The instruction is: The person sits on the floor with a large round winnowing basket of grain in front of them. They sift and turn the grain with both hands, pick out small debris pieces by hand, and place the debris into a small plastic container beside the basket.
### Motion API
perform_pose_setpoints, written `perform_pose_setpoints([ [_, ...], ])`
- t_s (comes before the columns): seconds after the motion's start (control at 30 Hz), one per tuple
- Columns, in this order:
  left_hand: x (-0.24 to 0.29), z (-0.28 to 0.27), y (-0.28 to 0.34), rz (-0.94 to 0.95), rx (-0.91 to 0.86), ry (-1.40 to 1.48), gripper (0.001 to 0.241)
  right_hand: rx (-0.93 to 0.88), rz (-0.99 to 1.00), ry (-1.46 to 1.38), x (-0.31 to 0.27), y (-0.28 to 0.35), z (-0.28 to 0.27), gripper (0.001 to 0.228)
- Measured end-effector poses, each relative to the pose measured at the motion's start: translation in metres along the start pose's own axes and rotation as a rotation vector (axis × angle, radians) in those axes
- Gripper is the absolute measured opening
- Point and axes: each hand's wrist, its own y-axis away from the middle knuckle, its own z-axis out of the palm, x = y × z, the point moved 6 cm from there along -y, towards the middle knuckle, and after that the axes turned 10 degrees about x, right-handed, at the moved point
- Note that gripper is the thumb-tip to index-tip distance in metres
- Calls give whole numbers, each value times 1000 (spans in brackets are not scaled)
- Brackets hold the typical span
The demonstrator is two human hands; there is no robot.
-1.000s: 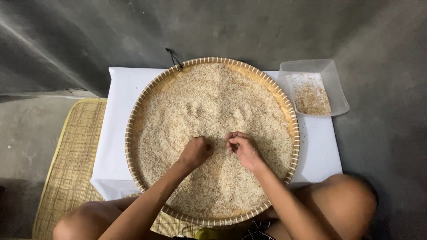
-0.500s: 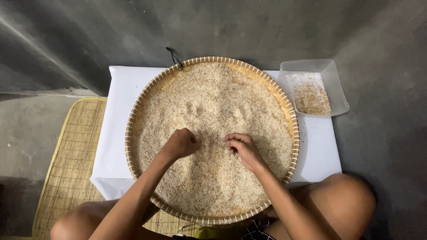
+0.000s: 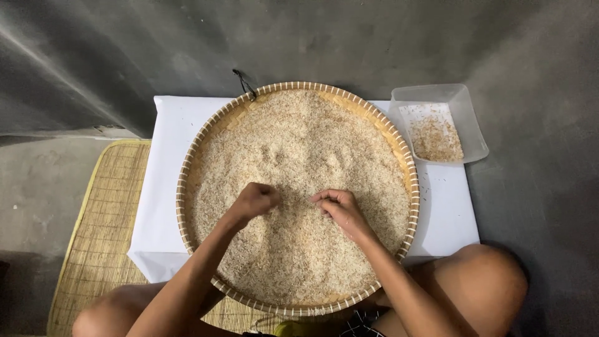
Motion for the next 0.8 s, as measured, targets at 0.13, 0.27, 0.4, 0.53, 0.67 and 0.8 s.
perform_pose_setpoints([
  [0.13,4,11,6,-286,-108,428,36,5,-78,337,-8,6,-11,21],
  [0.27,7,21,9,-151,-75,226,29,-44,-85,629,-3,12,-8,24],
  [0.4,4,36,5,21,-48,-205,34,-101,-202,903,15,5,-1,22],
  [0.53,6,45,3,164,25,-350,29,-116,-273,790,17,5,8,16],
  [0.67,-7,56,-9,377,59,-406,18,13,-129,272,8,0,0,12],
  [0.8,27,59,17,566,68,-494,11,76,-159,297,1,5,-9,21],
])
